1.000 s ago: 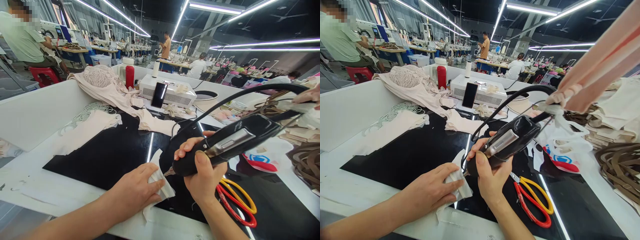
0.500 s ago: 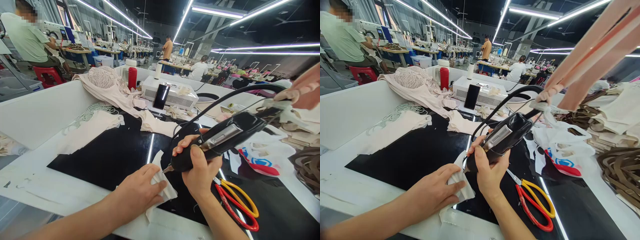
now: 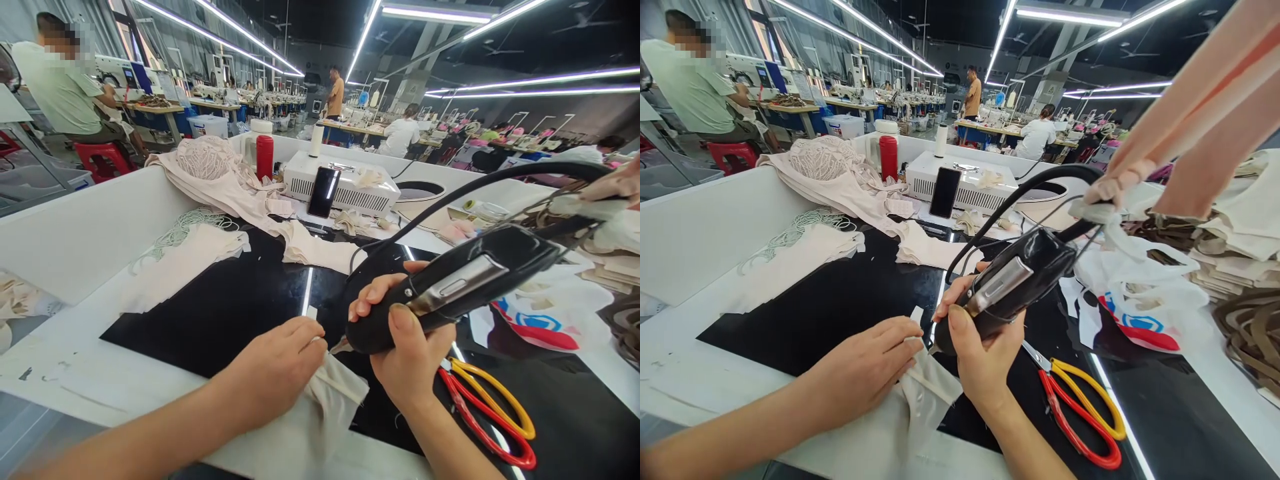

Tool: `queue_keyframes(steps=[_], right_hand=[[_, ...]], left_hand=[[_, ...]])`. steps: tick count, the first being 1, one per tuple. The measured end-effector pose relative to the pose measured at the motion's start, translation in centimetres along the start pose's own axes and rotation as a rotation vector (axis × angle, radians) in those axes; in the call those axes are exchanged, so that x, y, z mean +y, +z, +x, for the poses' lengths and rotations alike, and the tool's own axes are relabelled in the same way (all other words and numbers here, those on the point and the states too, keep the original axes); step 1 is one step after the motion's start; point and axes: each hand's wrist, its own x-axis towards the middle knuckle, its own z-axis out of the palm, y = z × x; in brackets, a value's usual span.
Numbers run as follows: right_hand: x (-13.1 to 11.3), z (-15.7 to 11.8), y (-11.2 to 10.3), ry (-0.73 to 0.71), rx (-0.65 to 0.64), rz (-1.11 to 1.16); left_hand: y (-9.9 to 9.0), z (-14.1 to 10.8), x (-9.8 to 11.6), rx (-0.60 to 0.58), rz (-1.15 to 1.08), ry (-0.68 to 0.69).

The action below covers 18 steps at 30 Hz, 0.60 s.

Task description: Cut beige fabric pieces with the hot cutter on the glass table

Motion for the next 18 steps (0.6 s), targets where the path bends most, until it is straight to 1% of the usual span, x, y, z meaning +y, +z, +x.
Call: queue_keyframes(steps=[3,6,11,18], right_hand=[[0.0,0.0,0.0,0.005,-0.008,-0.003],[0.0,-0.1,-0.1,0.010,-0.018,-0.010],[-0.2,-0.3,-0.2,0.024,-0.019,-0.019],[-0.3,-0.3,-0.1,0.019,-0.026,-0.032]], left_hand=[[0.2,0.5,-1.9,-0.105,-0.191,0.005],[0.6,0.3,-2.8,-0.179,-0.303,-0.024],[0.5,-0.3,-3.1,-0.187,-0.338,-0.038],[-0.1,-0.9,-3.4,-0.198,-0.348,-0.018]])
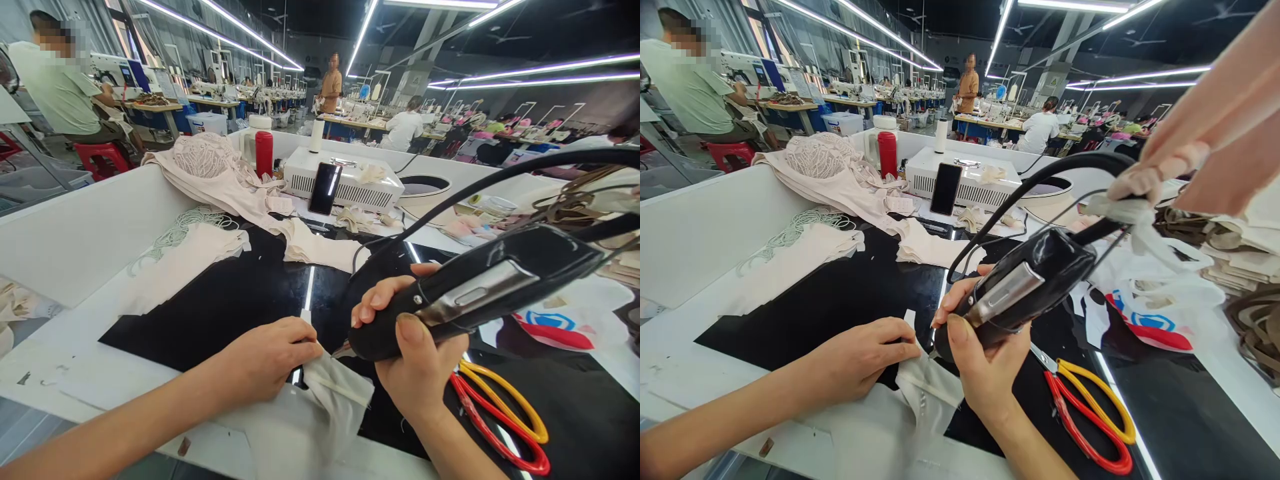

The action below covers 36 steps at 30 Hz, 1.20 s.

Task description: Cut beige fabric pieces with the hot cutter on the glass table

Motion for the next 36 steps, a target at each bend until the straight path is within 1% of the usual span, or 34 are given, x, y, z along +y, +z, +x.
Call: queue_keyframes(steps=[5,10,16,23,29,36], right_hand=[[-0.2,-0.2,0.0,-0.007,-0.011,-0.003],[-0.4,0.1,0.7,0.002,-0.001,0.025],[0.0,0.6,1.6,-0.002,0.023,0.009],[0.3,0.5,1.7,0.037,0.013,0.018],[0.8,0.9,2.3,0.010,0.020,0.024],[1.1,1.0,2.6,0.025,0.025,-0.012]], left_hand=[[-0.1,-0.8,0.0,0.001,0.032,0.020],[0.3,-1.3,0.2,0.016,0.096,0.028],[0.7,-1.5,0.3,0.040,0.138,0.031],[0.9,-1.5,0.2,0.039,0.168,0.007],[1.2,-1.6,0.2,0.072,0.196,0.007],[1.4,-1.5,0.2,0.089,0.189,0.001]])
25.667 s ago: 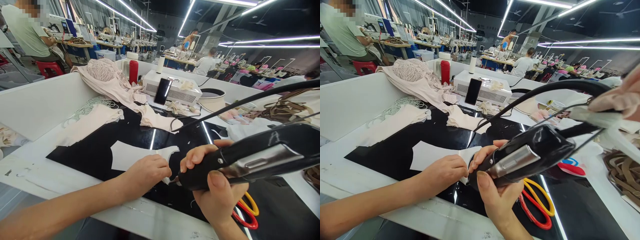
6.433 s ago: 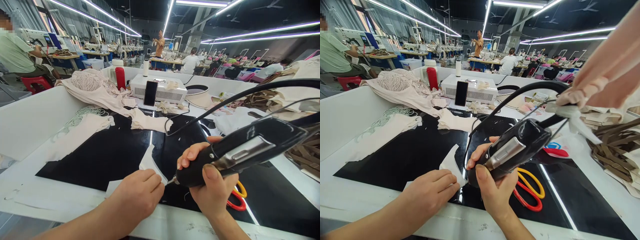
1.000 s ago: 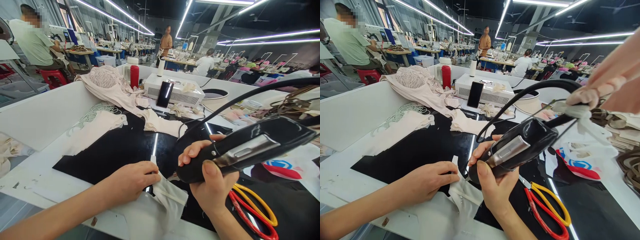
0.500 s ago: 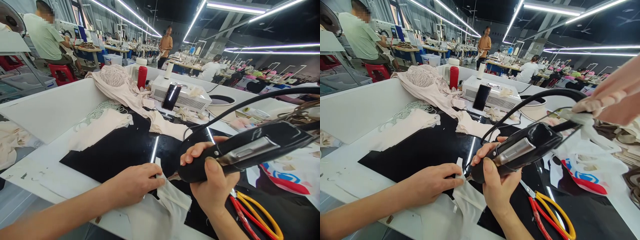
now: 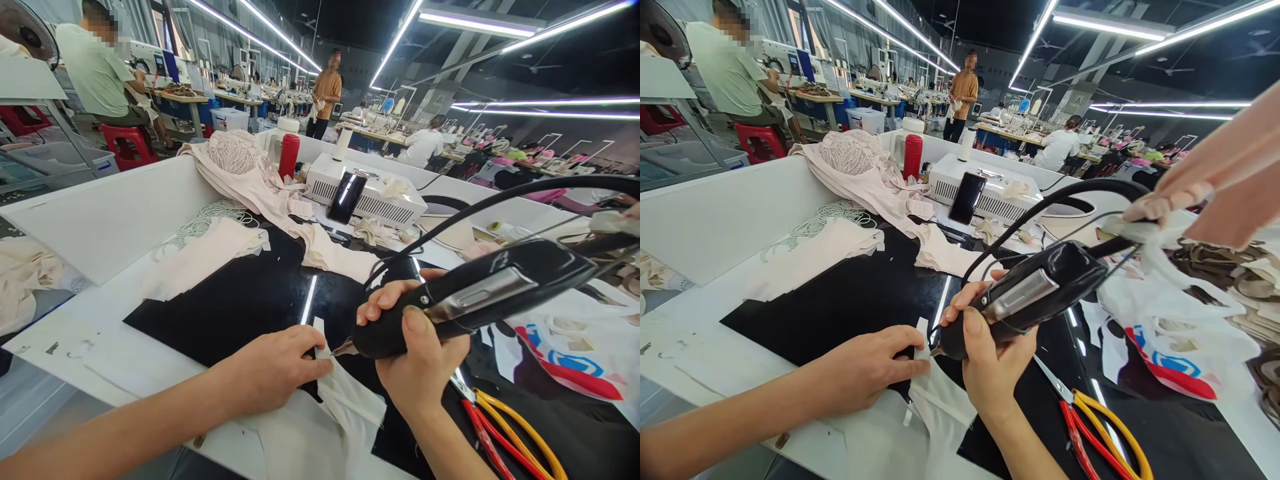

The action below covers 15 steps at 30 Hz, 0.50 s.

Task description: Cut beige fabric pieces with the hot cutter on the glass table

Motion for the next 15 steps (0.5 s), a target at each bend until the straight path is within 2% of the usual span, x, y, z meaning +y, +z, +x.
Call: queue_keyframes(steps=[10,15], right_hand=[[0.9,0.2,0.3,-0.013,-0.009,0.003],[0.4,0.6,-0.4,-0.029,-0.013,-0.019]], left_hand=[[0.6,-0.3,-0.4,0.021,-0.041,-0.008],[-0.6,-0.3,-0.4,0.026,-0.191,-0.048]])
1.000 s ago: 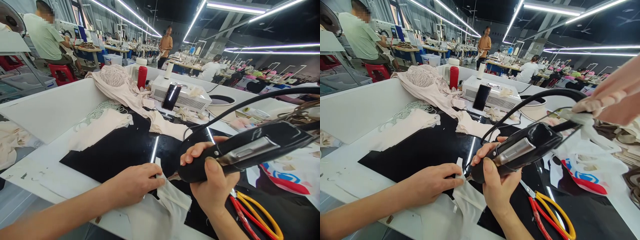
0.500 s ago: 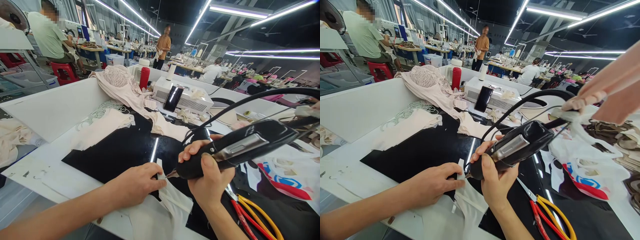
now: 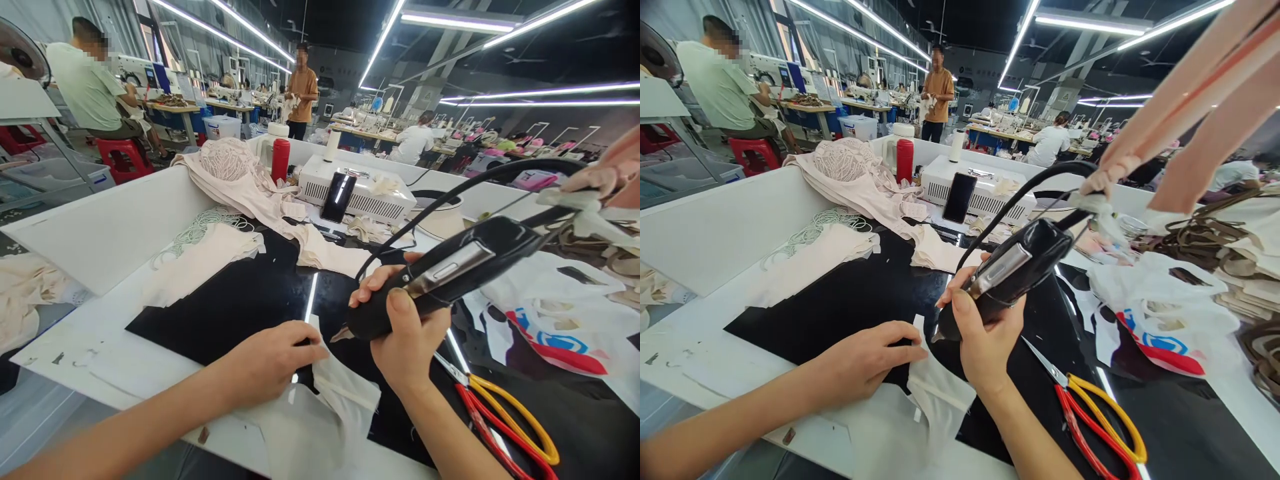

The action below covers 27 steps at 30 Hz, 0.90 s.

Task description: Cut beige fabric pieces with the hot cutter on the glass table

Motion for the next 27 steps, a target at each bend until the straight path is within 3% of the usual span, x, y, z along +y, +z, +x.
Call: queue_keyframes(steps=[3,7,13,15,18,20,22,24,27], right_hand=[[-0.8,0.4,-1.2,-0.019,-0.002,-0.075],[-2.1,1.1,-3.5,-0.038,-0.019,-0.233],[-4.3,1.7,-7.1,-0.055,-0.004,-0.595],[-5.2,1.2,-8.1,-0.129,0.087,-0.623],[-6.6,-1.1,-9.0,-0.330,0.329,-0.561],[-6.9,-3.4,-9.4,-0.367,0.353,-0.548],[-6.4,-5.7,-9.6,-0.257,0.195,-0.610],[-5.1,-7.5,-9.7,-0.059,-0.009,-0.617],[-2.6,-9.0,-9.2,0.308,-0.096,-0.463]], left_hand=[[-1.0,0.3,0.4,0.071,-0.108,-0.091],[-1.7,1.2,0.5,0.118,-0.089,-0.159],[-1.5,3.1,0.0,-0.061,0.060,-0.107],[-1.5,3.4,0.0,-0.102,0.100,-0.112],[-1.9,3.5,0.4,-0.122,0.130,-0.151],[-2.6,3.4,0.9,-0.112,0.084,-0.211],[-3.5,3.2,1.7,-0.098,-0.020,-0.301],[-4.5,3.1,2.7,-0.081,-0.135,-0.374],[-5.7,2.8,4.0,-0.025,-0.282,-0.399]])
